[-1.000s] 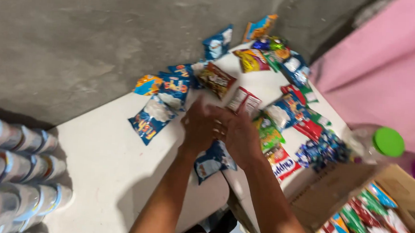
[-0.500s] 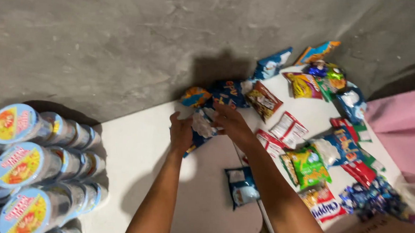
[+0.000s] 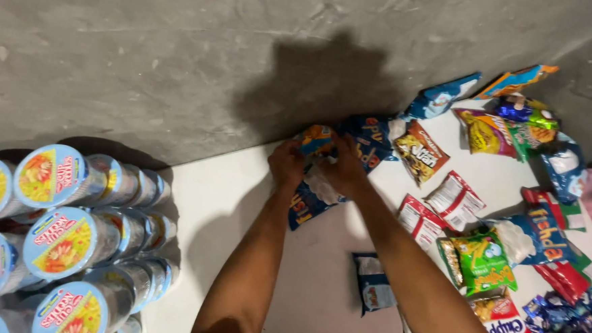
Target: The person packs various snack packets, including chips and candies, from a white table into a cardboard box. They handle the items by hand, arranging them in rows within the box.
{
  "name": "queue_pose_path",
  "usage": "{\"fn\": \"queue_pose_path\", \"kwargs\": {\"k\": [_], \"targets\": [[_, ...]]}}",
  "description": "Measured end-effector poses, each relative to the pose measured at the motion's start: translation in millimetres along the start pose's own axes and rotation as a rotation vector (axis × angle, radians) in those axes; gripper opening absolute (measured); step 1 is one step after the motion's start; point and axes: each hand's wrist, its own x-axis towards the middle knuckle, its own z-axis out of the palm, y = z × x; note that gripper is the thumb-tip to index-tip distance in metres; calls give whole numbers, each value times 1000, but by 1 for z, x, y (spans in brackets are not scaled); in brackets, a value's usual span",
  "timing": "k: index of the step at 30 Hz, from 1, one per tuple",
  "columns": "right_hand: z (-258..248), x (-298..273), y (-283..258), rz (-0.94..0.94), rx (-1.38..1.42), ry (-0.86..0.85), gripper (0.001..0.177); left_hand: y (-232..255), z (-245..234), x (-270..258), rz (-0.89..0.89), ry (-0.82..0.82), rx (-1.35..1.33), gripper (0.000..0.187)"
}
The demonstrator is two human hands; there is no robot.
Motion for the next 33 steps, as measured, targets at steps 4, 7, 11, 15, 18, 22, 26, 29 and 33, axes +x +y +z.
{"fn": "queue_pose_path", "kwargs": {"k": [4,7,11,15,18,22,26,29,33], "targets": [[18,2,26,-79,16,70,75,21,-19,-4,46,-1,26,21],[11,-8,19,-55,-12,23,73,39,-36,-10,154,-9,30,12],[-14,-24,-5,-55,32,59,76,81,-68,-19,494,151,51,9],[-47,-44,-15,-65,461,50,68,134,-99,-29,437,85,-111,20],[-89,-74,-30,-71,497,59,50,172,-114,-46,176,-114,-261,28],[-127,-125,-25,-44,461,174,37,199,-99,-73,292,-141,-395,28],[-164,-182,-28,8,689,220,23,217,-65,-110,409,-165,-540,32],[-186,-219,-21,107,762,349,15,235,-36,-139,400,-210,-606,39],[-218,-267,-33,214,826,514,9,262,-2,-181,191,-324,-606,50]]}}
